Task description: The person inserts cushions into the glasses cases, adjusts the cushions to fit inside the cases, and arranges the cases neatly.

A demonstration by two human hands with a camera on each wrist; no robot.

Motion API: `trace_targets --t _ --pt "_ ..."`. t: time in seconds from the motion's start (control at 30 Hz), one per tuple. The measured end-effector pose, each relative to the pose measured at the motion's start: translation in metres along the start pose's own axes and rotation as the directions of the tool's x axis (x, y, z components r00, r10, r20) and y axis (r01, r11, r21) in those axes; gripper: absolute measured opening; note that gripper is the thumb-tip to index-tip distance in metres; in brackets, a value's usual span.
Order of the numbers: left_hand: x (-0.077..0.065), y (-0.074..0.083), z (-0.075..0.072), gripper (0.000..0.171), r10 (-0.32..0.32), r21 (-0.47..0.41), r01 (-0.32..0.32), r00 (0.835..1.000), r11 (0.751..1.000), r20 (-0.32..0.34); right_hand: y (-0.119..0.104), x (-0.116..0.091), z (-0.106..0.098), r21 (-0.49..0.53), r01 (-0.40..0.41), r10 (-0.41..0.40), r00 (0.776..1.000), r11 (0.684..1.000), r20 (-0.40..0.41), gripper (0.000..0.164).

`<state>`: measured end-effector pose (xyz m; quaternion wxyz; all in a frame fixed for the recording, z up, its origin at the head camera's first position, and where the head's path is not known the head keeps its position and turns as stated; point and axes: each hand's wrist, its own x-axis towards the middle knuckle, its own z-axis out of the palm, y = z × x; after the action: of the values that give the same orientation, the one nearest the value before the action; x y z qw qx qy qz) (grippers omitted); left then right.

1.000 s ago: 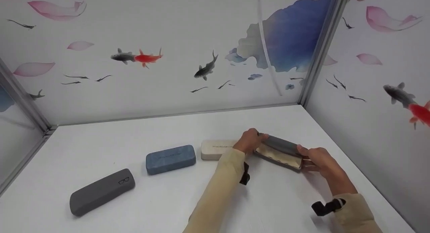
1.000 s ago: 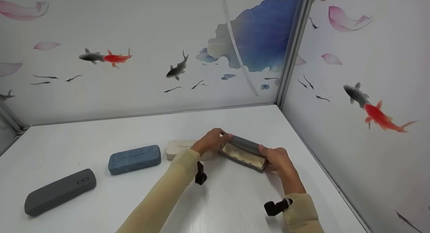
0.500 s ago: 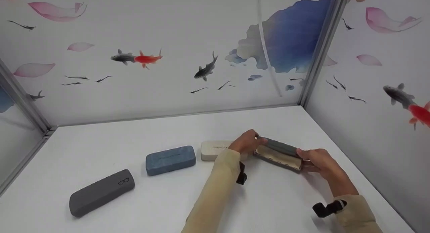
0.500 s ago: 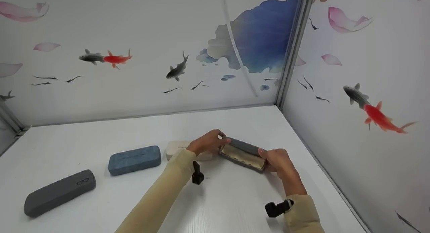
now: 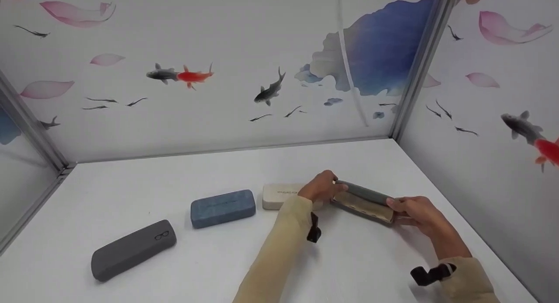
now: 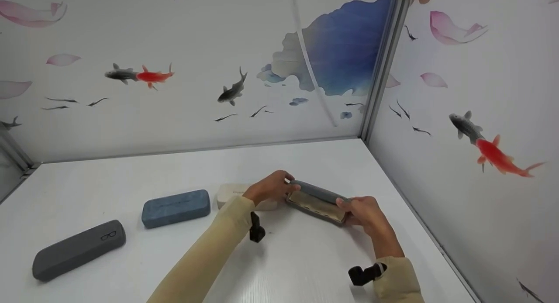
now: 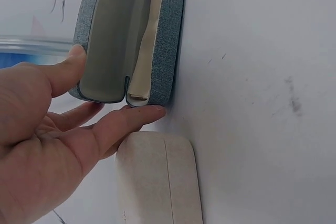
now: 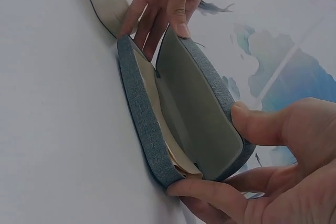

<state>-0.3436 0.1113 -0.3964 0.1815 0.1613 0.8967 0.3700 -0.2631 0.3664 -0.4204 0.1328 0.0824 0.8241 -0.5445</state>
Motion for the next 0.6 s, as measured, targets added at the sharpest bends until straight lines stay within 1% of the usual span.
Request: trace_targets --t 0.13,0.33,0.4,0.5,0.6 --pt "0.0005 0.0009 0.0007 0.05 0.017 0.023 -0.017 1.0 1.0 0.013 0.0001 -0.0015 -0.0009 0.0 0.014 -0.014 1.0 1.0 0.01 0.076" --pt "0.0007 0.0027 0.0019 0.046 0.035 0.052 -0.036 0.999 0.998 0.014 0.0021 -0.0019 -0.0018 -0.015 0.041 -0.041 0.999 0.999 0.015 0.074" --pt "0.0007 0.0026 0.0026 0.047 0.032 0.053 -0.033 0.999 0.998 0.011 0.003 -0.002 -0.001 -0.029 0.045 -0.044 0.999 0.999 0.01 0.074" --pt "0.0009 0.0021 0.0042 0.046 0.009 0.051 -0.009 1.0 0.999 0.002 0.0038 -0.0011 0.0008 -0.056 0.049 -0.049 0.999 0.997 -0.001 0.072" --pt "0.0007 0.0016 0.0052 0.045 -0.006 0.067 0.007 1.0 0.998 -0.013 0.0046 0.0001 0.0016 -0.078 0.049 -0.05 0.999 0.996 -0.012 0.072"
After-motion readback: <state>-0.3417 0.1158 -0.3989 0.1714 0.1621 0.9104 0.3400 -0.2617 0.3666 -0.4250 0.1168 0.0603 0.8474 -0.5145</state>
